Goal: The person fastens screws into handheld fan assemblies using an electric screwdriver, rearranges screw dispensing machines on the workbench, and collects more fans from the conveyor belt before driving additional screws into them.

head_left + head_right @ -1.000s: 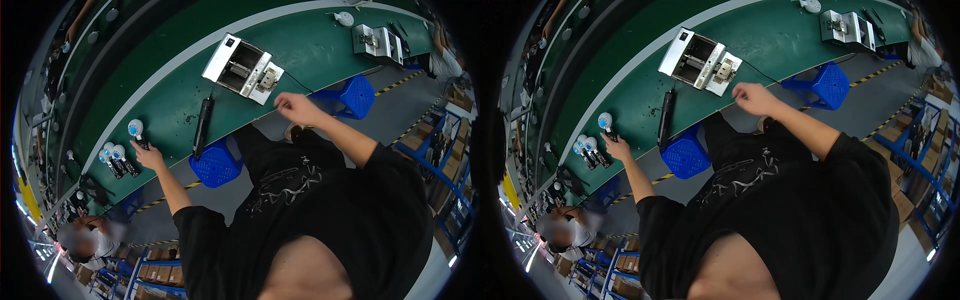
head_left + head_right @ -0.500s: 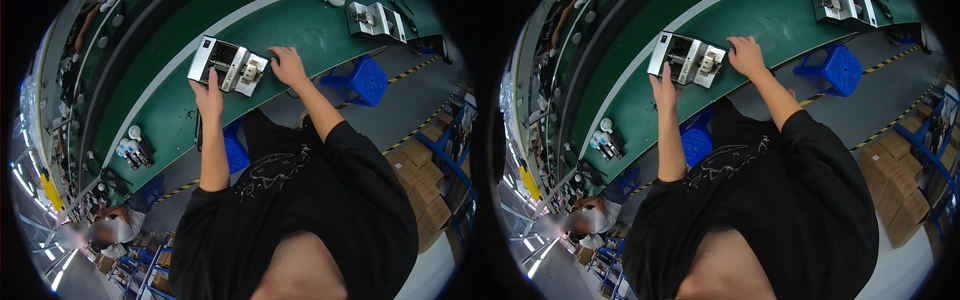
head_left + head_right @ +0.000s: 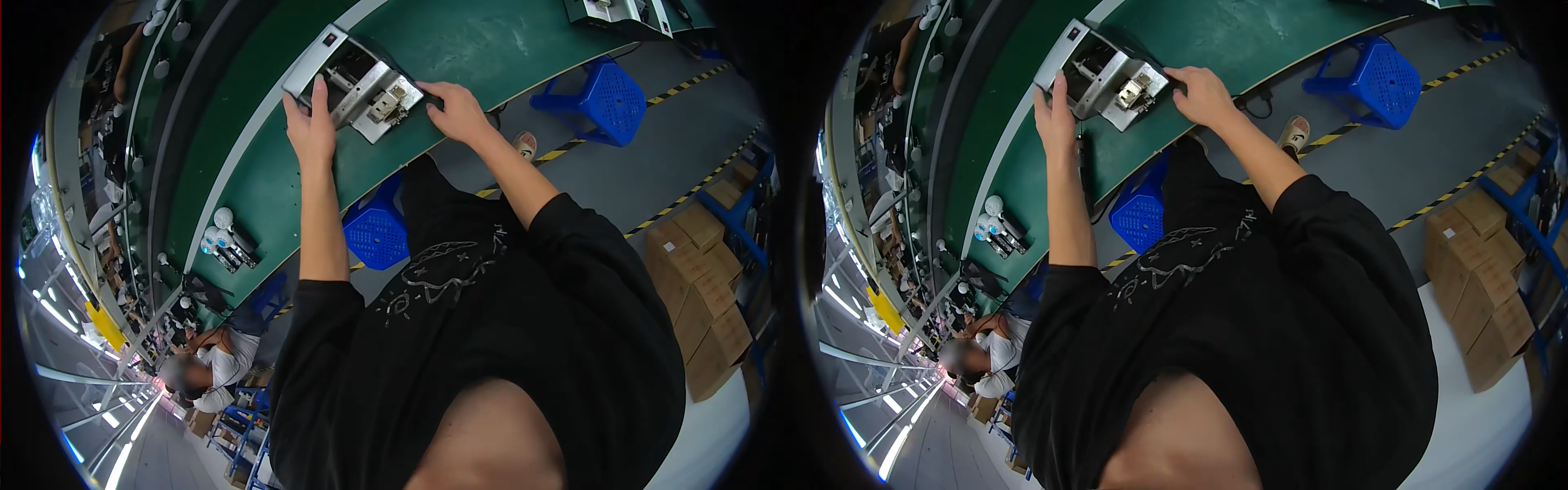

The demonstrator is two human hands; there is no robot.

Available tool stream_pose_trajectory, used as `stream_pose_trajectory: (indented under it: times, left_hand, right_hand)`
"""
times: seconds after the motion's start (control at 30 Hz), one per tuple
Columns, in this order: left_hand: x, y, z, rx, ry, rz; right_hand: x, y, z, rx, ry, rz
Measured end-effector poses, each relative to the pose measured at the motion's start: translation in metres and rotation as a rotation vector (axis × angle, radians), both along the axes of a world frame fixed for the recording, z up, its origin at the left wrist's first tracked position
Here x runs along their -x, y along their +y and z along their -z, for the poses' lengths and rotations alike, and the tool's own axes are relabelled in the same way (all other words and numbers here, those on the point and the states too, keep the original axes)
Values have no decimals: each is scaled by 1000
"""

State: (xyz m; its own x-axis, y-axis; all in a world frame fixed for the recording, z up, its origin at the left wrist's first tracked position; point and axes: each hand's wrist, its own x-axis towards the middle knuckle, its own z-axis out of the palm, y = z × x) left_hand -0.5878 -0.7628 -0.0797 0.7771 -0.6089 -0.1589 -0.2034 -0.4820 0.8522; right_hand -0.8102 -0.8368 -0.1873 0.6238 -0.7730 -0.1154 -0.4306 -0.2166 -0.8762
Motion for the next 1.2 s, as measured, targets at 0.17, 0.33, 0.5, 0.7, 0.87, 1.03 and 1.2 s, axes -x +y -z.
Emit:
stream_pose_trajectory:
  times: [0.17,0.33,0.5,0.7,0.87,1.03,1.2]
  left_hand:
    - [-10,-37,26,-4,-42,215]
    - [-9,-35,41,138,15,211]
    - [-7,-23,40,149,241,176]
    - [-11,-22,39,222,354,228]
    - [-3,-15,32,202,287,240]
    - [11,13,34,265,263,225]
    - [8,9,39,325,284,223]
  right_hand:
    - [10,40,1,-118,-88,161]
    - [12,30,-1,53,-19,321]
    - [-6,-7,-19,-188,-173,369]
    - [-49,-30,-25,-272,-356,204]
    - [-58,-11,-25,-222,-515,206]
    - [-46,13,-17,-189,-529,181]
    - [-51,11,-19,-216,-510,233]
